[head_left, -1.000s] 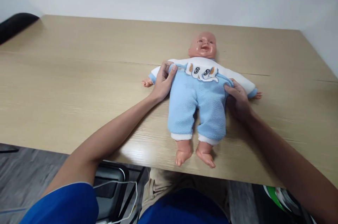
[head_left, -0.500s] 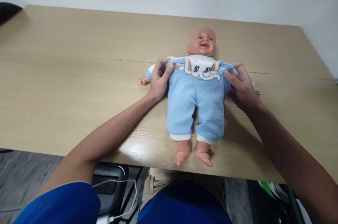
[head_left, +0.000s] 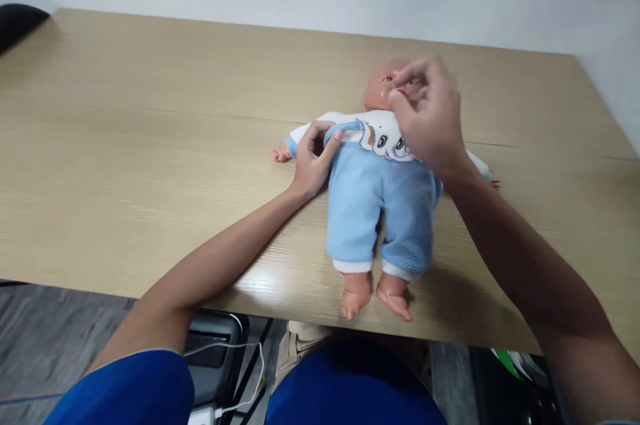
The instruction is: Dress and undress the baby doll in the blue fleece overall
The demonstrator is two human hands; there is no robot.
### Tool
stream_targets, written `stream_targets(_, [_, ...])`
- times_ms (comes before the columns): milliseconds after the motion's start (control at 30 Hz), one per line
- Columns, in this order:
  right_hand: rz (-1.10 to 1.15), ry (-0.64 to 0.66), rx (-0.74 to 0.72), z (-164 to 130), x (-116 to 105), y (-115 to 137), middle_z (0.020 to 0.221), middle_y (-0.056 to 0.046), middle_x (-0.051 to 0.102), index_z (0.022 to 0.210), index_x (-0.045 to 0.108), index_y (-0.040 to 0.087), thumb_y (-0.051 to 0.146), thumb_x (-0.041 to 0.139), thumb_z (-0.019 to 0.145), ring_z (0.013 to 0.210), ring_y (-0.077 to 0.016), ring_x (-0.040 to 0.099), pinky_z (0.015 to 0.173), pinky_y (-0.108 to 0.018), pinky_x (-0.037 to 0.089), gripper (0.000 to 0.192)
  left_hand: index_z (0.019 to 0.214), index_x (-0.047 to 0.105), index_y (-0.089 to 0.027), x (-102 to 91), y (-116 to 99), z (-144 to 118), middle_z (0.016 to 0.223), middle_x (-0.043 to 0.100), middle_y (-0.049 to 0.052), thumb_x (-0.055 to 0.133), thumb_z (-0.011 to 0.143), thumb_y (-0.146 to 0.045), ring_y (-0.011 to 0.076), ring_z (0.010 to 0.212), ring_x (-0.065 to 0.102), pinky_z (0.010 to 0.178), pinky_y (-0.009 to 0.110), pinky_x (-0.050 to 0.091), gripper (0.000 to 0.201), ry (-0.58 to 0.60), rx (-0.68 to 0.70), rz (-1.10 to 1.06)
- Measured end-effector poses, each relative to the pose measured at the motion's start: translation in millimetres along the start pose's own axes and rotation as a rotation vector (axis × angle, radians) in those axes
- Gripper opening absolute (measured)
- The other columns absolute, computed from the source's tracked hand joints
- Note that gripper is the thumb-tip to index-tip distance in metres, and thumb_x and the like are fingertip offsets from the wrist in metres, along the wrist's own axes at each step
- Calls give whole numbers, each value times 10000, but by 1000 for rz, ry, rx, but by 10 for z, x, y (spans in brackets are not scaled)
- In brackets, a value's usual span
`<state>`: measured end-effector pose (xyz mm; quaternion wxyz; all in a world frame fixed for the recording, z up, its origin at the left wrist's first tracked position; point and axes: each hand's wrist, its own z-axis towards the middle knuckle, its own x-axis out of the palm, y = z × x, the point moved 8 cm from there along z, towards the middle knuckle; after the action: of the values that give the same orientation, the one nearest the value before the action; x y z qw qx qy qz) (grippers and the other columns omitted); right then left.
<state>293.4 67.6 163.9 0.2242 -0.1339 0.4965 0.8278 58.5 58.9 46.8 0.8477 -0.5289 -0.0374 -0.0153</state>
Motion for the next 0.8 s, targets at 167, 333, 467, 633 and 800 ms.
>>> stream_targets(167, [-93,611,-83,428,1042,158,980,7,752,989,793,255,103,959,900,1180,-304,751,1288,-527,552,242,1099,763,-275,10,-102,-66,1039,748,33,841,1090,-873,202,937,688,892,376,572,603,-49,68,2])
stream_targets(333, [-78,1021,-102,564,1710,-98,852,69,766,891,768,278,-93,1025,640,988,-236,709,1120,-393,586,517,1087,733,-279,24,-113,-86,984,706,11,846,1113,-831,185,885,659,856,372,558,564,-79,80,8])
stream_targets(467, [0,1101,-78,508,1847,-234,735,102,686,809,687,280,-48,1057,716,854,-178,654,1040,-330,575,503,1132,758,-284,44,-115,-96,1009,748,26,828,1135,-811,202,929,702,884,383,579,532,-60,89,10])
stream_targets(633, [-75,819,-139,547,1588,-190,847,65,722,891,706,292,60,1104,780,927,-214,703,1051,-352,607,474,1144,794,-290,63,-221,-140,1093,774,43,830,1186,-674,216,1029,734,953,396,575,388,-3,181,32])
stream_targets(800, [-102,629,-162,520,1159,-81,1044,37,777,1065,707,306,85,1016,853,1039,-237,685,1083,-370,602,435,1128,783,-291,31,-337,-238,1072,743,56,799,1209,-633,241,1038,696,984,439,572,352,-25,281,158])
